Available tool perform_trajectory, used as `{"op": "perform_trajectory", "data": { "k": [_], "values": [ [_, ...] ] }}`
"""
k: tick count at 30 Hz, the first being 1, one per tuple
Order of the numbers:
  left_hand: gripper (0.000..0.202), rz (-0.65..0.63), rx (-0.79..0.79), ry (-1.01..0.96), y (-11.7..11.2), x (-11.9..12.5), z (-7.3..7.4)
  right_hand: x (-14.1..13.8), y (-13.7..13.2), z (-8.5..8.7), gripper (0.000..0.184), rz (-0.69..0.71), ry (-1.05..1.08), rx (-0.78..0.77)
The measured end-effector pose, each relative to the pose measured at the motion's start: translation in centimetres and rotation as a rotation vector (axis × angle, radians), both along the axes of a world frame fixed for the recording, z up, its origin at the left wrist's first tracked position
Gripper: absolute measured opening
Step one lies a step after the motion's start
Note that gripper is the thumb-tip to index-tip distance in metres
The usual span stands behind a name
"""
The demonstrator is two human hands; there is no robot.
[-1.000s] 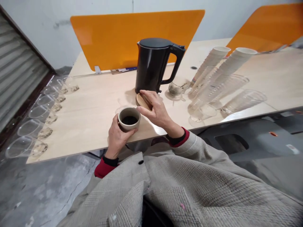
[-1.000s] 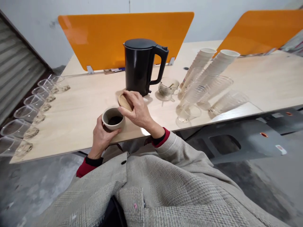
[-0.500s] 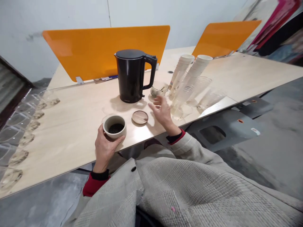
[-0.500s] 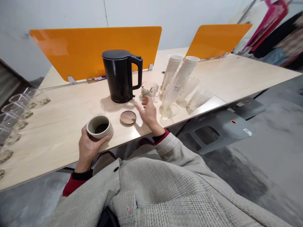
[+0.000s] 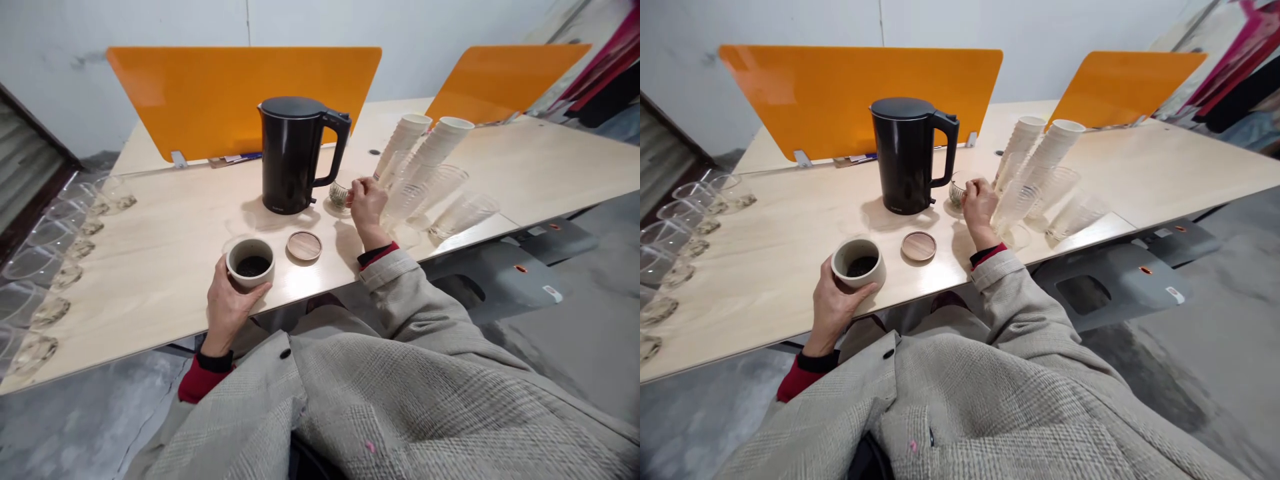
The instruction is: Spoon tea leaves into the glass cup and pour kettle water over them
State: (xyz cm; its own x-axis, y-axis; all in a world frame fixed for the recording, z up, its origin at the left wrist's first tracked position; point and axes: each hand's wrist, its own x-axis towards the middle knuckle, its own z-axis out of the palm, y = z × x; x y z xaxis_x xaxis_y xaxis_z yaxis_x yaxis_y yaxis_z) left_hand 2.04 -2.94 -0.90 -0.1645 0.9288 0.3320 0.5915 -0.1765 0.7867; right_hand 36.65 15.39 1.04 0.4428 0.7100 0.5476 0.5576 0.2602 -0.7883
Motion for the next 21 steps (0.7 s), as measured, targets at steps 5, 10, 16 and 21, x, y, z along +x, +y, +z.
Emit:
{"op": "perform_trajectory", "data": {
  "k": [5,10,16,21],
  "values": [
    [0.094,-0.009,0.017,0.002,-0.2,0.0,-0.1,-1.0,-4.7,1.8,0.026,-0.114,0.117,0.243],
    [0.096,-0.025,0.046,0.01,-0.3,0.0,-0.3,-3.2,-12.6,4.5,0.024,-0.072,0.05,0.553],
    [0.102,-0.008,0.032,0.032,-0.4,0.1,-0.6,-6.9,-18.1,6.6,0.026,0.529,-0.142,0.403],
    [0.101,-0.01,0.016,0.033,-0.4,0.1,-0.4,-9.9,-16.8,6.1,0.023,0.848,-0.476,0.366]
  ]
}}
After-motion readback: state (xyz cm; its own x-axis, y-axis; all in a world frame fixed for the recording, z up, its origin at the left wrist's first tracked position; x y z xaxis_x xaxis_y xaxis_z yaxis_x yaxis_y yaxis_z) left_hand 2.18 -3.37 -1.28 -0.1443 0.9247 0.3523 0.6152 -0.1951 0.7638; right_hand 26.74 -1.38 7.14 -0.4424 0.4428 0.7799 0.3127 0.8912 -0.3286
